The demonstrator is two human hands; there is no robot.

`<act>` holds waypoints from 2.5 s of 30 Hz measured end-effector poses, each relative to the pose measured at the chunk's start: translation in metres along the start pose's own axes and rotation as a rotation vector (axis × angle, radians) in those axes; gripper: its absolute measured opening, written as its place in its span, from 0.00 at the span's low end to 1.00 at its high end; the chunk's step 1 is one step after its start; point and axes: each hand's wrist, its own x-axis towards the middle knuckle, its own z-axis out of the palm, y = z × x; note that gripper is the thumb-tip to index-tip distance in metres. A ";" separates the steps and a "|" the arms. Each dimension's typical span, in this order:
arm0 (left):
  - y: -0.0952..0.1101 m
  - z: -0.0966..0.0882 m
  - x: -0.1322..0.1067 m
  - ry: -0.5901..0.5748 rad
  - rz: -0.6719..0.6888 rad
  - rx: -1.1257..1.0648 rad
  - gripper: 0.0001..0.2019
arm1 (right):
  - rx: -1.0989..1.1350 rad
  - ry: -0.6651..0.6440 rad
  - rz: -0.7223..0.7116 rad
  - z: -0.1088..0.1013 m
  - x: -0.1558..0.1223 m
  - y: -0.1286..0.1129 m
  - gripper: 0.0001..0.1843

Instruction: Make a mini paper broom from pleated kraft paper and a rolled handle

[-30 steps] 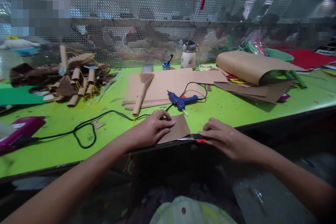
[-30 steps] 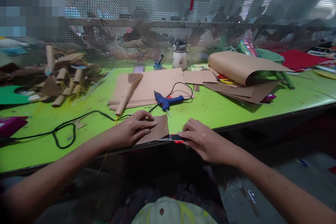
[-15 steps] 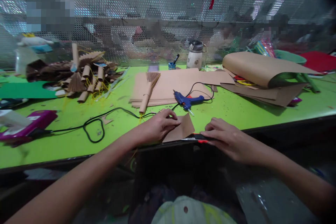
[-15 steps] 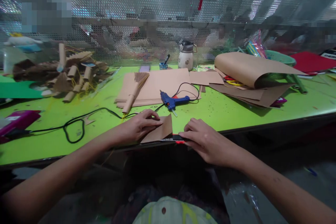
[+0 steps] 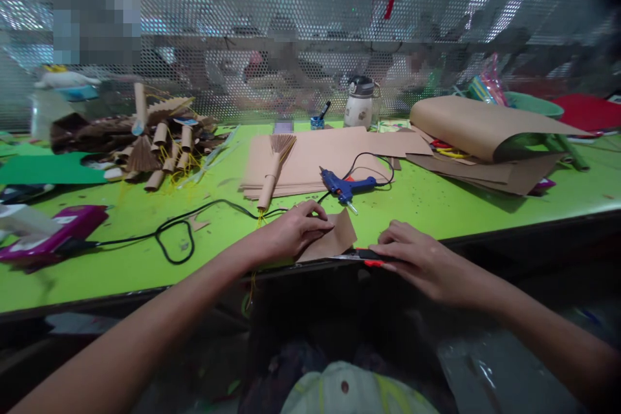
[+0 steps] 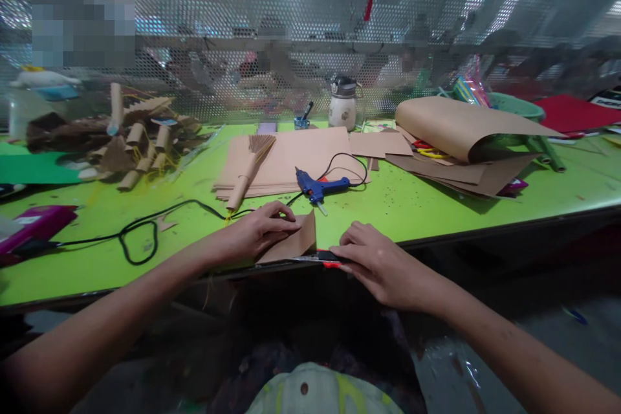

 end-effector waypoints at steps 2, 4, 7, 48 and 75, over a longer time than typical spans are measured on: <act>0.001 0.000 0.000 0.005 -0.002 0.002 0.15 | 0.005 -0.006 -0.003 0.002 0.002 0.000 0.12; 0.002 0.000 0.000 0.002 -0.005 0.000 0.15 | 0.003 -0.010 0.004 0.002 0.001 0.000 0.13; 0.003 0.000 0.000 0.007 -0.002 -0.002 0.15 | -0.002 -0.019 0.019 0.000 -0.001 -0.001 0.14; -0.020 -0.028 0.004 -0.240 0.042 -0.214 0.08 | -0.045 0.007 -0.014 0.003 0.014 -0.011 0.13; -0.018 -0.030 0.004 -0.271 0.019 -0.128 0.05 | -0.017 0.031 -0.048 0.009 0.016 -0.018 0.15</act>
